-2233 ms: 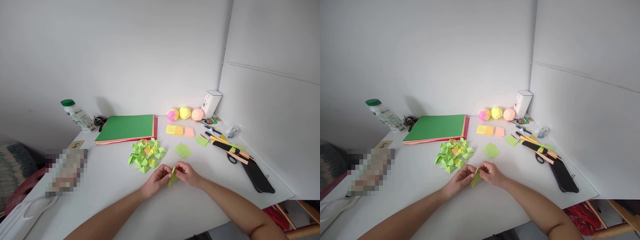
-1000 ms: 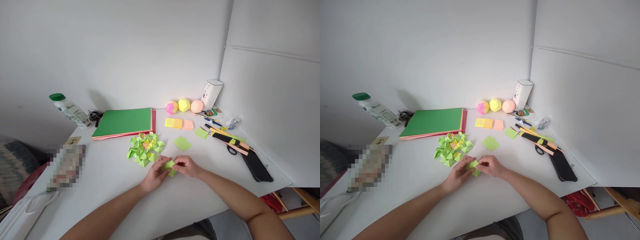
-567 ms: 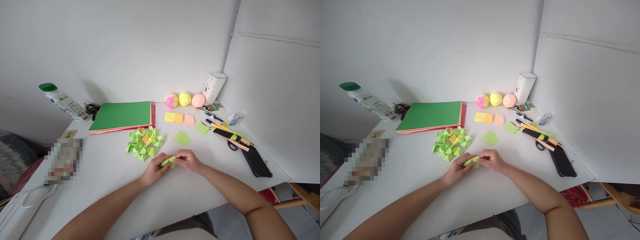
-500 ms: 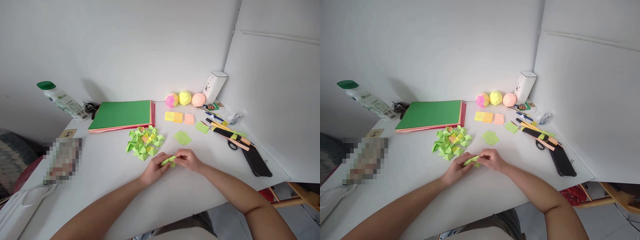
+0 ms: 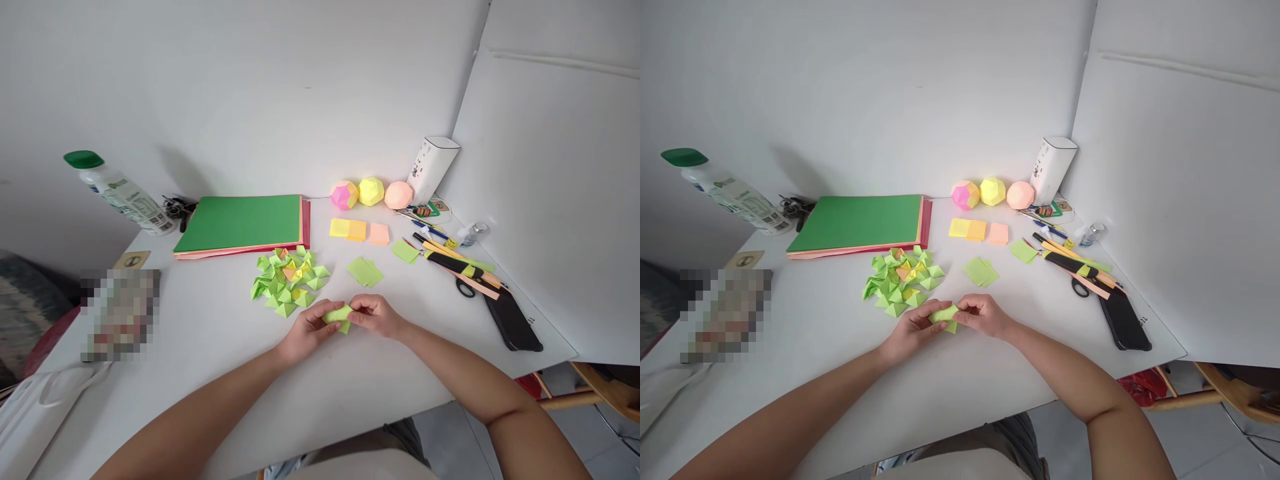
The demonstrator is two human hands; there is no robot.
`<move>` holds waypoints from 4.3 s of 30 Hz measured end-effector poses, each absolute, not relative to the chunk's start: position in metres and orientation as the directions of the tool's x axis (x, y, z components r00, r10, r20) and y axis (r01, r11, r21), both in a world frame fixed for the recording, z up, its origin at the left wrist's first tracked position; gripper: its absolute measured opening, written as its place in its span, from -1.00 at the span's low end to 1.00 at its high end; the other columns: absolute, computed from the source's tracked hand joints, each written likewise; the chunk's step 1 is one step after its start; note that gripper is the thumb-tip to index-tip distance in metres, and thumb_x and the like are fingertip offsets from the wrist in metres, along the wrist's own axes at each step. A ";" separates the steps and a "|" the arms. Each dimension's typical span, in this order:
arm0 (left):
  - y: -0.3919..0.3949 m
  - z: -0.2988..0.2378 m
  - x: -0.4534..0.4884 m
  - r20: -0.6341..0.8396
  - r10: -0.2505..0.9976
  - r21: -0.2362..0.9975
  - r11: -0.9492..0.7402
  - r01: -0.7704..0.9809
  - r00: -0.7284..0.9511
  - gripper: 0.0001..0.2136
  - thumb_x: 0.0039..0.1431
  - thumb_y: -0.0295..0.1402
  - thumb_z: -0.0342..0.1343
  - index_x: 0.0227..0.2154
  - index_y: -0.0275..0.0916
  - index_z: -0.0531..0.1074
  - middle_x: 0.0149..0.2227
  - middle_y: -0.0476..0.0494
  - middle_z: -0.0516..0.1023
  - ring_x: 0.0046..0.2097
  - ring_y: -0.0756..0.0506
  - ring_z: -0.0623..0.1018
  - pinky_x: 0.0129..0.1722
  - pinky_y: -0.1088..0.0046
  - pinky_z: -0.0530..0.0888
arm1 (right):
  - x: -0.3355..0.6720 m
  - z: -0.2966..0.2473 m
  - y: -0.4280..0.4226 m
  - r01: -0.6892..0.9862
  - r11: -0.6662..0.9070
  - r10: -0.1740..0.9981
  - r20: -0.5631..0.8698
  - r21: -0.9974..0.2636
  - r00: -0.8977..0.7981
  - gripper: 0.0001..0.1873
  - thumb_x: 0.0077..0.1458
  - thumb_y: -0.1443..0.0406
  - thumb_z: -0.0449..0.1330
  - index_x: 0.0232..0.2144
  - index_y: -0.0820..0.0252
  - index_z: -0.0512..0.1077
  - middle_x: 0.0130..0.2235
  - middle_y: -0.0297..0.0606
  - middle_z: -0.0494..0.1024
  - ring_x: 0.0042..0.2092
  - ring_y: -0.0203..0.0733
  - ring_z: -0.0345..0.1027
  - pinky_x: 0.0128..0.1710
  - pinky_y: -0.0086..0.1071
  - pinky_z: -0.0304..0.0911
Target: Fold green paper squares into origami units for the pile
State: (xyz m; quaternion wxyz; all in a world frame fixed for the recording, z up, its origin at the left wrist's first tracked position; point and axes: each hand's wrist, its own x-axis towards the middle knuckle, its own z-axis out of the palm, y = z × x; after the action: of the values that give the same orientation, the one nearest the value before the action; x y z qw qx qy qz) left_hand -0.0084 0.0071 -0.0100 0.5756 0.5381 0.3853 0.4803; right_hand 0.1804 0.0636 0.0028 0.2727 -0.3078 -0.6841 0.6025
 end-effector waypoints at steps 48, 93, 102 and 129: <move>0.007 -0.002 -0.007 0.107 0.970 0.975 -0.146 0.170 0.219 -0.78 0.14 -0.25 0.04 -0.33 -0.26 0.51 -0.48 -0.06 0.36 -0.42 -0.01 0.35 -0.43 0.50 0.31 | 0.178 0.001 0.061 0.014 0.011 0.828 0.001 -1.000 -0.561 -0.78 -0.11 0.18 0.29 -0.50 0.25 0.45 -0.50 -0.32 0.43 -0.48 -0.34 0.24 -0.50 -0.44 0.17; 0.011 -0.005 -0.002 -0.138 0.983 0.983 0.151 -0.108 0.124 -0.67 -0.13 -0.11 0.23 -0.40 -0.28 0.44 -0.70 0.14 0.21 -0.63 0.10 0.20 -0.62 0.57 0.16 | 0.178 -0.012 0.057 0.128 0.235 0.818 0.125 -0.964 -0.561 -0.69 0.02 0.15 0.18 -0.32 0.30 0.51 -0.53 -0.26 0.49 -0.56 -0.36 0.24 -0.57 -0.48 0.19; 0.012 -0.006 -0.002 -0.135 0.980 0.980 0.153 -0.128 0.145 -0.71 -0.10 -0.12 0.22 -0.48 -0.27 0.41 -0.69 0.14 0.21 -0.63 0.10 0.19 -0.62 0.57 0.13 | 0.178 -0.010 0.056 0.113 0.225 0.809 0.121 -0.968 -0.575 -0.70 0.01 0.15 0.18 -0.36 0.31 0.52 -0.62 -0.36 0.37 -0.60 -0.42 0.06 -0.63 -0.52 0.02; 0.013 -0.008 -0.006 -0.127 0.986 0.968 0.146 -0.204 0.106 -0.75 -0.09 -0.20 0.24 -0.54 -0.27 0.35 -0.63 0.09 0.29 -0.60 0.09 0.27 -0.57 0.54 0.22 | 0.179 -0.006 0.058 0.128 0.120 0.797 0.018 -0.985 -0.604 -0.68 -0.01 0.12 0.18 -0.41 0.31 0.50 -0.65 -0.42 0.29 -0.62 -0.43 0.03 -0.64 -0.51 0.03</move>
State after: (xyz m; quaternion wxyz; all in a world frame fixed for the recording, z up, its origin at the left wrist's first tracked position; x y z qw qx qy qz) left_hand -0.0064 0.0133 -0.0077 0.6059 0.4309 0.4538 0.4912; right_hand 0.1792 0.0578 -0.0056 0.2920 -0.3357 -0.6888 0.5723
